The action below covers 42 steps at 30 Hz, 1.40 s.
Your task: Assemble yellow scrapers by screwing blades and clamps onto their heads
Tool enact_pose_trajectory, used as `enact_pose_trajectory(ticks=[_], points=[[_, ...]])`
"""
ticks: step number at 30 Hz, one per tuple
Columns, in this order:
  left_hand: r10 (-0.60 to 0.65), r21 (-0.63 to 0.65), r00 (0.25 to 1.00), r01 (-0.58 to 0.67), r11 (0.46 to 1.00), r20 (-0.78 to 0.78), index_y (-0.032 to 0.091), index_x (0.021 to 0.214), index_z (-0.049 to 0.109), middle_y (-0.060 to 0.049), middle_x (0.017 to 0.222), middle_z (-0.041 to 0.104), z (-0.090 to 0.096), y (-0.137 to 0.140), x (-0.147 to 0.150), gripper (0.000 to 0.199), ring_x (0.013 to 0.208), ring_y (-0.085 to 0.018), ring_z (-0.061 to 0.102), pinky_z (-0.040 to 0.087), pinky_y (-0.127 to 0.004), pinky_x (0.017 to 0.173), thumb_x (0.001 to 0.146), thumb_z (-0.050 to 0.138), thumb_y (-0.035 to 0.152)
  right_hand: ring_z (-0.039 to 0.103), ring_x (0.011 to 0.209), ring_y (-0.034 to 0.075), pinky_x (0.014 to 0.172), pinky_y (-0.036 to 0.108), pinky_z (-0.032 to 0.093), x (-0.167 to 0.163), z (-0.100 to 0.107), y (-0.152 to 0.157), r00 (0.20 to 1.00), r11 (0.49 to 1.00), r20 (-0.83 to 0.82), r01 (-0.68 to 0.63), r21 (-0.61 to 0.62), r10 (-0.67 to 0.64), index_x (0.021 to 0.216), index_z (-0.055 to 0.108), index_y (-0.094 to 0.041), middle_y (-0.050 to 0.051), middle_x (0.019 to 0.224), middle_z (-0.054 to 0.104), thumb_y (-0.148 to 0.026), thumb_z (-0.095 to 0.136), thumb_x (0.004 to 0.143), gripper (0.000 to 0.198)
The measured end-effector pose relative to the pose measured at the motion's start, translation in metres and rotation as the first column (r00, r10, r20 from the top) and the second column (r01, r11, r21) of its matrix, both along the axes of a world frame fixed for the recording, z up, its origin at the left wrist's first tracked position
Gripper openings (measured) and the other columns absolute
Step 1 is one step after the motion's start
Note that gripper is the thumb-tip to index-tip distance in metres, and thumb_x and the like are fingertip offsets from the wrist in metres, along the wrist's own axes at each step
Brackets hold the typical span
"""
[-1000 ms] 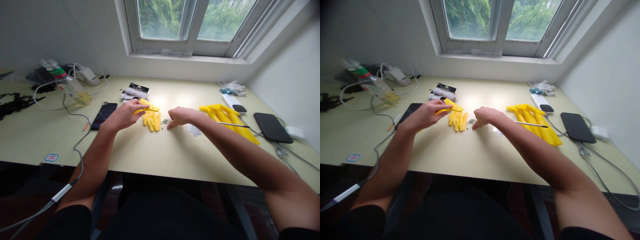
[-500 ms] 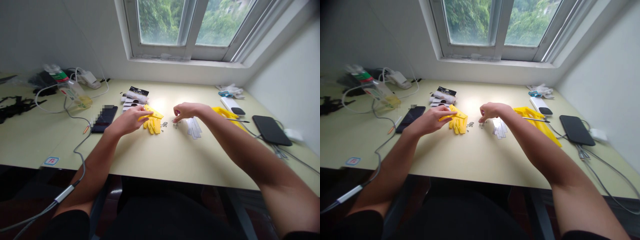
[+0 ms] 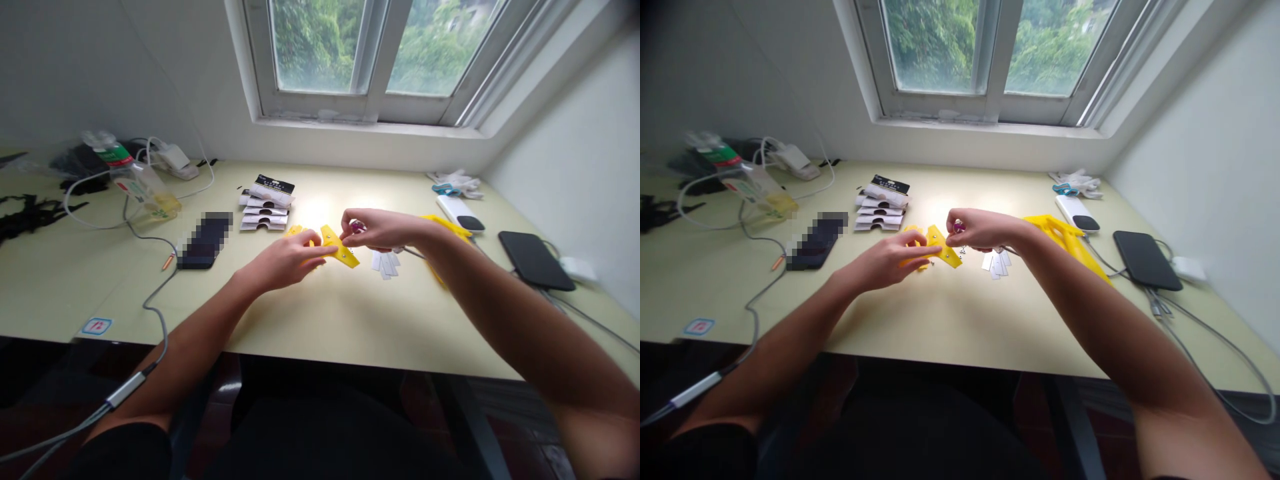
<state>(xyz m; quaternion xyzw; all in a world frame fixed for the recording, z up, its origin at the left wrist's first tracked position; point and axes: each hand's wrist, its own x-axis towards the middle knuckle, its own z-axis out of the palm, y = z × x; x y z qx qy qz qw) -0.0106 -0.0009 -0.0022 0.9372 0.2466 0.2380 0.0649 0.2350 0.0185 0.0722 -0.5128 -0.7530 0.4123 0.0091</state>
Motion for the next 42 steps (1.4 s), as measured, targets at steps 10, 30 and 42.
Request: enact_pose_trajectory(ticks=[10, 30, 42], points=[[-0.052, 0.038, 0.998, 0.054, 0.998, -0.048, 0.028, 0.124, 0.066, -0.008, 0.110, 0.063, -0.005, -0.009, 0.011, 0.029, 0.070, -0.010, 0.056, 0.049, -0.025, 0.066, 0.098, 0.052, 0.027, 0.038, 0.035, 0.003, 0.031, 0.020, 0.027, -0.003, -0.019, 0.000, 0.944, 0.986, -0.309, 0.071, -0.153, -0.116, 0.085, 0.046, -0.022, -0.008, 0.062, 0.047, -0.016, 0.068, 0.078, 0.024], [-0.084, -0.085, 0.995, 0.079, 0.993, -0.047, 0.025, 0.127, 0.064, -0.008, 0.109, 0.065, -0.011, -0.008, 0.016, 0.032, 0.075, -0.013, 0.061, 0.050, -0.027, 0.070, 0.097, 0.053, 0.023, 0.042, 0.041, 0.004, 0.037, 0.022, 0.032, 0.000, -0.032, -0.004, 0.980, 0.996, -0.174, 0.092, -0.013, -0.093, 0.103, 0.064, -0.020, 0.001, 0.085, 0.066, -0.026, 0.069, 0.078, 0.026], [-0.043, -0.075, 0.995, 0.049, 0.996, 0.085, 0.023, 0.126, 0.064, -0.009, 0.105, 0.063, -0.006, 0.006, 0.003, 0.032, 0.078, -0.013, 0.059, 0.050, -0.027, 0.071, 0.096, 0.053, 0.024, 0.054, 0.053, 0.009, 0.048, 0.024, 0.041, 0.010, -0.010, -0.049, 0.979, 0.969, 0.020, 0.195, 0.154, -0.201, 0.105, 0.066, -0.019, 0.004, 0.083, 0.068, -0.038, 0.062, 0.084, 0.028]])
